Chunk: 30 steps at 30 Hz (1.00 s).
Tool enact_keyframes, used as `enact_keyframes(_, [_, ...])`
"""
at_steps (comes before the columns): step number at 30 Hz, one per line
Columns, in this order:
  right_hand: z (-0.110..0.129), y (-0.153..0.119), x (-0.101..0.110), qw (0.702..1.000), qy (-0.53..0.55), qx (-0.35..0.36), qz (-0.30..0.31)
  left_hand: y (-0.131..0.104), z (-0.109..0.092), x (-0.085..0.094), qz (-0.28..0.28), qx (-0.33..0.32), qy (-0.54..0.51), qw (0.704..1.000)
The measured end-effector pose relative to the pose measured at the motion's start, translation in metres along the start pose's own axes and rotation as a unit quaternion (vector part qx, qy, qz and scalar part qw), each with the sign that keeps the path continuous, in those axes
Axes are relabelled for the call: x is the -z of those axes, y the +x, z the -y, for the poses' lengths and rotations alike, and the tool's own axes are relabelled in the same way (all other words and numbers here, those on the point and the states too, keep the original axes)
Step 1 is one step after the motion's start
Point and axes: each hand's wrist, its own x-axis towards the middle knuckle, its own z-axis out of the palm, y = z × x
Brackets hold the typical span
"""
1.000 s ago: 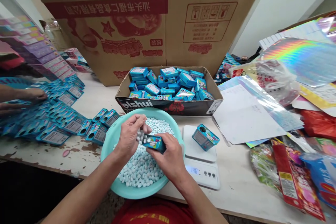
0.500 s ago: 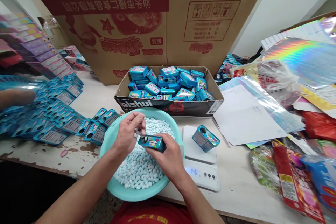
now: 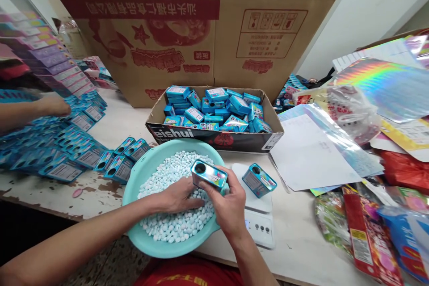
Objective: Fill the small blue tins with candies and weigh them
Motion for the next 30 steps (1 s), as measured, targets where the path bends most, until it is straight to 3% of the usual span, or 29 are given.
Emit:
enact_keyframes(4, [-0.006, -0.001, 0.0, 0.999, -0.025, -0.009, 0.04, -0.017, 0.005, 0.008, 0.04, 0.029, 0.051, 0.997])
enact_keyframes(7, [-0.008, -0.003, 0.001, 0.998, -0.039, -0.007, 0.054, -0.023, 0.012, 0.02, -0.006, 0.075, 0.043, 0.996])
enact_keyframes(9, [-0.007, -0.004, 0.0, 0.997, -0.046, 0.001, 0.06, -0.025, 0.011, 0.029, -0.062, 0.133, -0.064, 0.987])
enact_keyframes(12, [-0.006, -0.006, -0.004, 0.995, -0.063, 0.012, 0.071, -0.024, -0.002, 0.042, -0.15, 0.189, -0.323, 0.915])
enact_keyframes(14, [-0.005, -0.007, -0.011, 0.993, -0.084, 0.017, 0.087, -0.022, -0.016, 0.048, -0.214, 0.142, -0.463, 0.848])
enact_keyframes(17, [-0.002, -0.007, -0.025, 0.984, -0.12, 0.027, 0.128, -0.013, -0.035, 0.05, -0.291, 0.049, -0.572, 0.766])
enact_keyframes(20, [0.002, -0.007, -0.034, 0.978, -0.139, 0.036, 0.154, -0.004, -0.042, 0.048, -0.334, 0.019, -0.604, 0.723])
enact_keyframes(23, [0.006, -0.006, -0.035, 0.979, -0.139, 0.038, 0.141, 0.001, -0.042, 0.046, -0.363, 0.014, -0.593, 0.718])
enact_keyframes(30, [0.005, -0.001, -0.032, 0.98, -0.121, 0.034, 0.153, 0.005, -0.044, 0.043, -0.378, 0.028, -0.547, 0.746])
